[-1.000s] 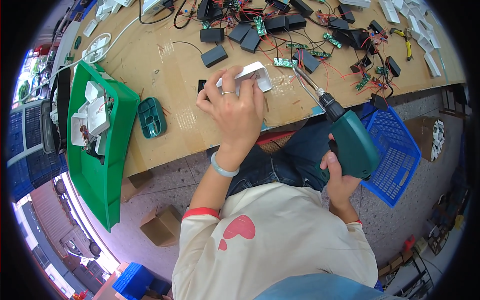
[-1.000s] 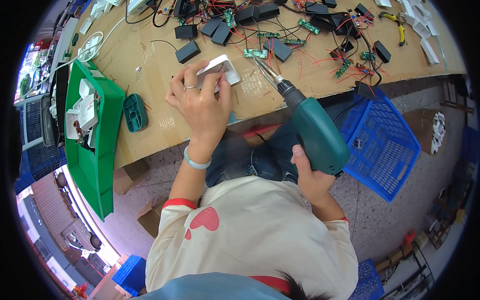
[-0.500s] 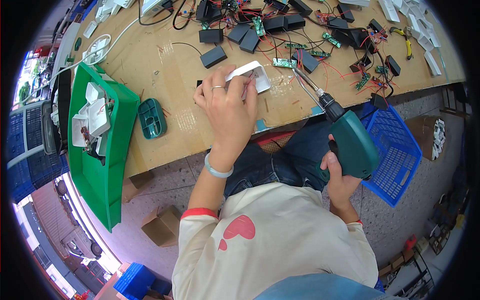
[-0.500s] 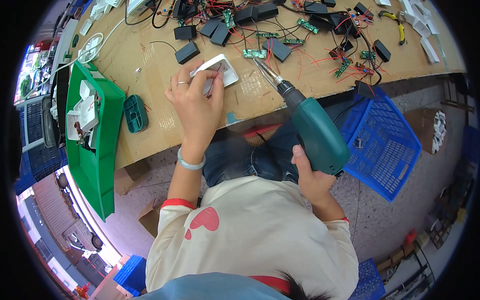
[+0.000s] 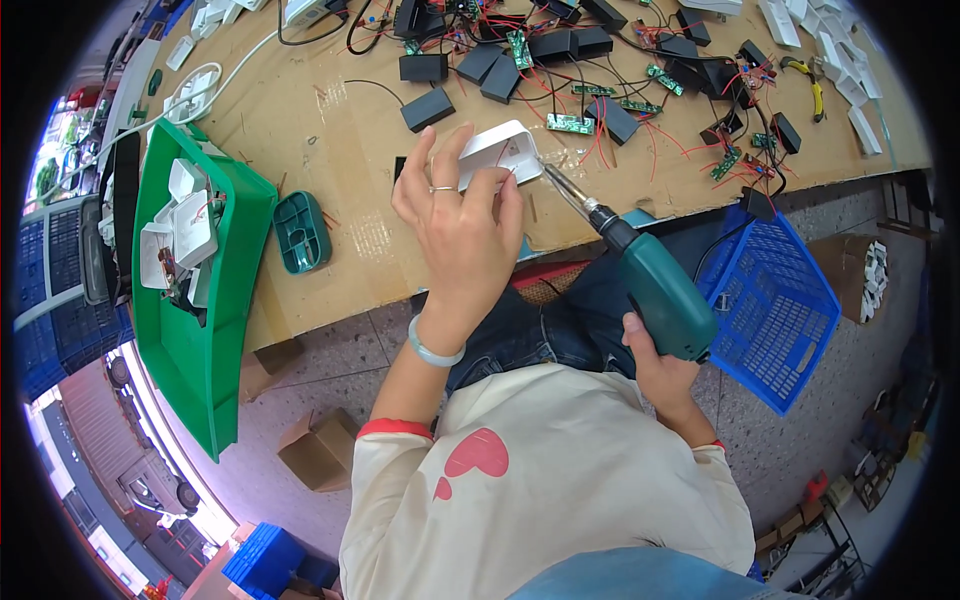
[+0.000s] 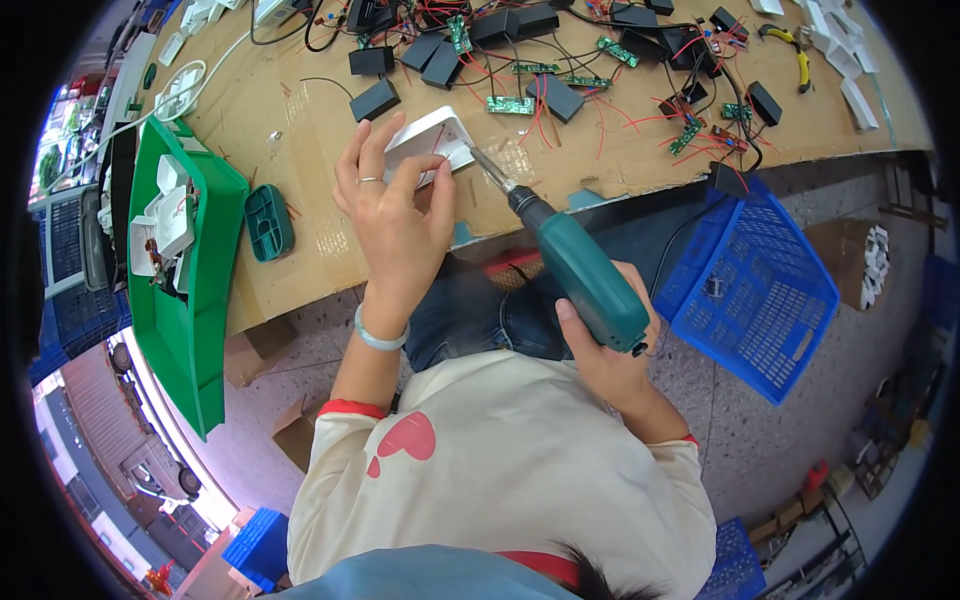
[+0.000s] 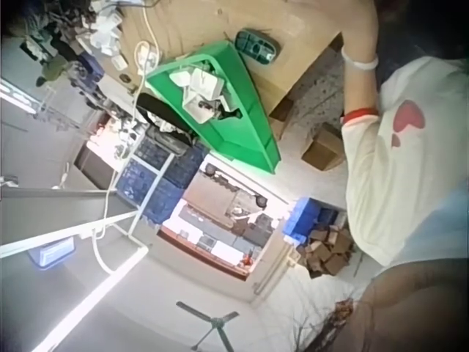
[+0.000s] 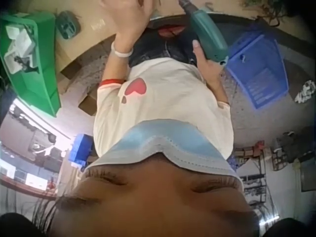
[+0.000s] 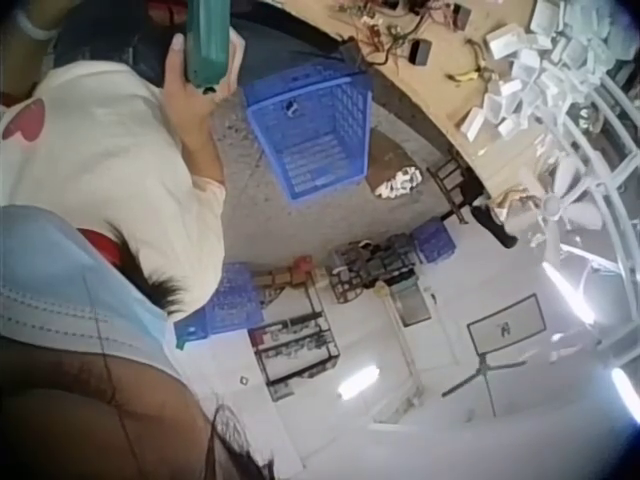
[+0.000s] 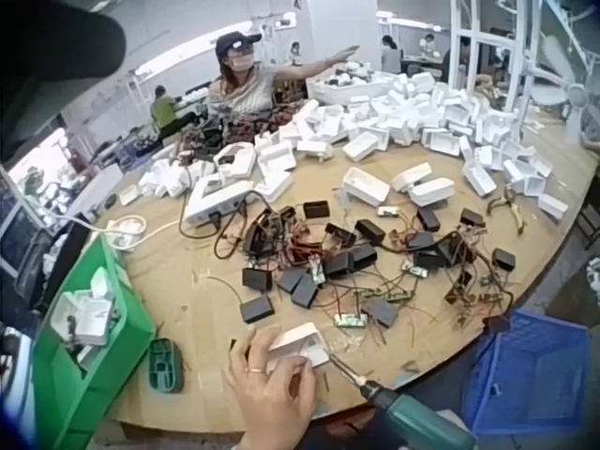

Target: Assembling small electronic components using an electric screwdriver at a workstation.

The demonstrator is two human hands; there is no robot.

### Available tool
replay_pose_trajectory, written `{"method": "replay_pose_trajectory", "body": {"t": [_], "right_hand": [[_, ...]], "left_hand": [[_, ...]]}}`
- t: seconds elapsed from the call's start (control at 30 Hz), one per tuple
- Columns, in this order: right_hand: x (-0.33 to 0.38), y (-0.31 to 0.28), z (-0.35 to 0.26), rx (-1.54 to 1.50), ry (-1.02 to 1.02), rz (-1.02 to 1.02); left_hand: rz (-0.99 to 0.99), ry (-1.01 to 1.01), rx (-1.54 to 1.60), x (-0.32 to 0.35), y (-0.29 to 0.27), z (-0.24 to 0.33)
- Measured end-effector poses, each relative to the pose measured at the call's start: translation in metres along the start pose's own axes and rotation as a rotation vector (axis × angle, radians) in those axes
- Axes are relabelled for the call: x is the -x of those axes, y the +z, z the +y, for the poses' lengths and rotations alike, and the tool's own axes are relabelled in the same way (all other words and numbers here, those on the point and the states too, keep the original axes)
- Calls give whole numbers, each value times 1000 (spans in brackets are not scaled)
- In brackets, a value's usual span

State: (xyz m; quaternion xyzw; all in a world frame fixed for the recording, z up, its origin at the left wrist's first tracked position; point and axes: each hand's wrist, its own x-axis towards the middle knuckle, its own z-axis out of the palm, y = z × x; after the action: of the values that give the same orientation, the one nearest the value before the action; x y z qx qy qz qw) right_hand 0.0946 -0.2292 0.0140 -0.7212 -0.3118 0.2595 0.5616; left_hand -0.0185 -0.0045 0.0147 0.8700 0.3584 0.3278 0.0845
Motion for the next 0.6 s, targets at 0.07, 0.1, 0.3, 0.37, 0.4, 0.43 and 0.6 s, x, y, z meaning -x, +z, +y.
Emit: {"method": "replay_pose_trajectory", "body": {"t": [0.07, 0.1, 0.3, 0.37, 0.4, 0.43, 0.6], "right_hand": [[-1, 1, -2, -8, 38, -21], [-1, 1, -2, -8, 37, -22], [-2, 3, -3, -49, 79, -4], [-3, 4, -3, -9, 9, -15], [-4, 4, -2, -10, 7, -19], [-4, 4, -2, -4, 12, -16], [-3, 3, 0, -24, 27, 11]], "left_hand": [[0, 17, 8, 1, -2, 2], [-10, 20, 1, 3, -3, 2], [39, 13, -10, 6, 3, -5], [59, 9, -18, 1, 2, -2], [88, 21, -35, -2, 1, 1], [117, 32, -52, -3, 1, 4], [171, -17, -62, 5, -3, 5]]}}
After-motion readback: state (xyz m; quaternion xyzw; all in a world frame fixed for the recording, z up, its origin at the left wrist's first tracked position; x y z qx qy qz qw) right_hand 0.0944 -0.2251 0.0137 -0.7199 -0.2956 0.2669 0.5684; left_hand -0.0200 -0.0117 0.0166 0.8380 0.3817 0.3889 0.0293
